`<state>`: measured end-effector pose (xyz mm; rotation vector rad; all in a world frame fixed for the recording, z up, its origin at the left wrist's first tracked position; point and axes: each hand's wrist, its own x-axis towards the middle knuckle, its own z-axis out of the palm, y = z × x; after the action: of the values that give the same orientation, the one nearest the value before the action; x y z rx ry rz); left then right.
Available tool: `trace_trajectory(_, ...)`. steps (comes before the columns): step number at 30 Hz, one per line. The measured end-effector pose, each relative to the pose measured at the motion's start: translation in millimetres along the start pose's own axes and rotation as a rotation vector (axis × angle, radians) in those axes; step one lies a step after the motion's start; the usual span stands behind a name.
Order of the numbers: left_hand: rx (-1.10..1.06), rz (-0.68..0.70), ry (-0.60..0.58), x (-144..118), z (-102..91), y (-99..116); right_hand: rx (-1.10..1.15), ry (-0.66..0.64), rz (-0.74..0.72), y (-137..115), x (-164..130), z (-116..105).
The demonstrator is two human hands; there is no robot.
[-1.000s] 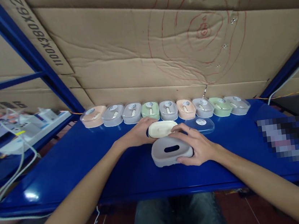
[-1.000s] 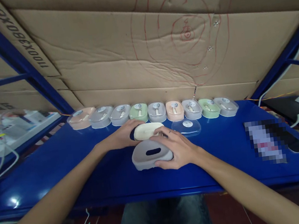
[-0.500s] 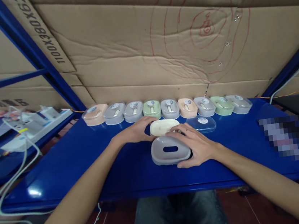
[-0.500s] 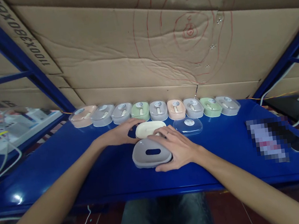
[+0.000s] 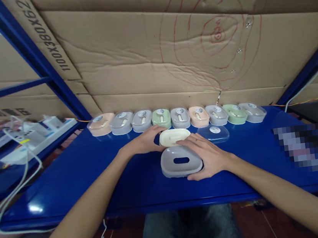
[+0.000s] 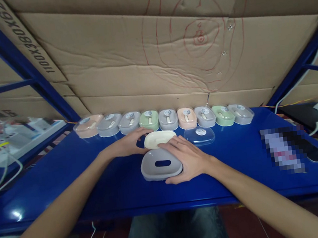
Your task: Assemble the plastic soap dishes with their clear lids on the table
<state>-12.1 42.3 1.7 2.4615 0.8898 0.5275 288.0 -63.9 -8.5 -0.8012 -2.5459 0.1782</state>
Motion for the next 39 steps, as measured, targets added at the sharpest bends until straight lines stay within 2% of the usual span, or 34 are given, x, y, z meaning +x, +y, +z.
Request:
trace_trajectory(5,-0.012,0.0,-0.002,0,1.1,-4,0.045,0.073,-0.038,2,-1,-1)
trace_trajectory(9,-0.029,0.012,-0.017,1,1.6,-8,0.108,0.223,-0.045,10,-2,-8)
trace_trajectory(12,-0.048,0.025,-0.019,0,3.9,-2,0.084,0.341,0.007,16,-3,-13)
trace_trajectory(15,-0.066,0.008,-0.036,-1,6.5,9,0.027,0.401,0.083,21,-3,-15)
trace_trajectory(21,-0.132,0.007,-0.031,-1,7.7,22,-0.008,0.329,0.107,27,-2,-10)
trace_trajectory(26,-0.201,0.089,-0.02,0,9.5,29,-0.052,0.24,0.099,26,-1,-6)
trace_trajectory(33,-0.159,0.038,-0.024,-1,14.6,22,-0.065,0.165,0.101,25,1,-4)
trace_trajectory(39,-0.132,0.053,-0.041,-2,14.9,20,-0.055,0.14,0.099,25,1,-4)
